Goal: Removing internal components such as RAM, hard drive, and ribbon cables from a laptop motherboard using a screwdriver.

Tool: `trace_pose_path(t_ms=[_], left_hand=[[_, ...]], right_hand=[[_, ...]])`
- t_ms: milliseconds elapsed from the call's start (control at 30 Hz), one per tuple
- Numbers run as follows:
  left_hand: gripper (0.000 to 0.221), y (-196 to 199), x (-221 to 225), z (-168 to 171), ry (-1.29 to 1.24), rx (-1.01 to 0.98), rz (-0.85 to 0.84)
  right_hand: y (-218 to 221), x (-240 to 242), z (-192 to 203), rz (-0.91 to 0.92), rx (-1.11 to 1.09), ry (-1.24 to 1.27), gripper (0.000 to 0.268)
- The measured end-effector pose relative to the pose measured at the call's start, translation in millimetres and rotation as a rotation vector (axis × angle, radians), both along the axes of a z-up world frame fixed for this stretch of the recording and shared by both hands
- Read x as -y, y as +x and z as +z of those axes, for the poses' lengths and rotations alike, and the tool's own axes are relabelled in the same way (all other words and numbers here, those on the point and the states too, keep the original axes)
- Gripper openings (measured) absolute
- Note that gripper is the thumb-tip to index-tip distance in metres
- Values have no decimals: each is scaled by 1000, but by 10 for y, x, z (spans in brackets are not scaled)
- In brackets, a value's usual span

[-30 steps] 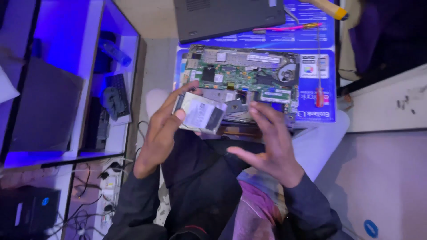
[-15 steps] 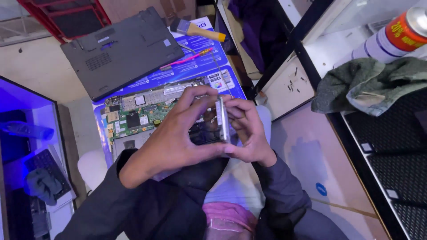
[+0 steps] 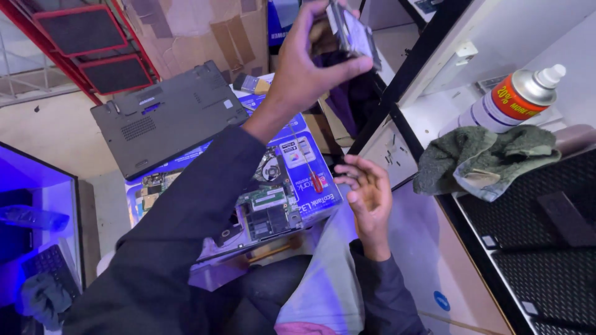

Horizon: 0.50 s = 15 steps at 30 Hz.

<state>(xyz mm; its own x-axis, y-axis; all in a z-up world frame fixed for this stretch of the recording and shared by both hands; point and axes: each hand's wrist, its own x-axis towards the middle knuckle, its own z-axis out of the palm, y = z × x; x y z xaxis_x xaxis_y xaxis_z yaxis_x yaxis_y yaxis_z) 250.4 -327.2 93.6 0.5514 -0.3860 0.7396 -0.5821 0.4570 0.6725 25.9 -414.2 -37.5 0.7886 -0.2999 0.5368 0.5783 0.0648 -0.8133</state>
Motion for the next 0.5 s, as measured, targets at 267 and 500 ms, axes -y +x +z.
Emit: trace_pose_path(t_ms=[267, 500], left_hand=[[72, 876, 1009, -113, -104, -216, 188], [82, 1003, 1410, -250, 70, -186, 384]], right_hand=[[-193, 206, -307, -105, -119, -54, 42], [-201, 343, -497, -121, -143, -62, 39]])
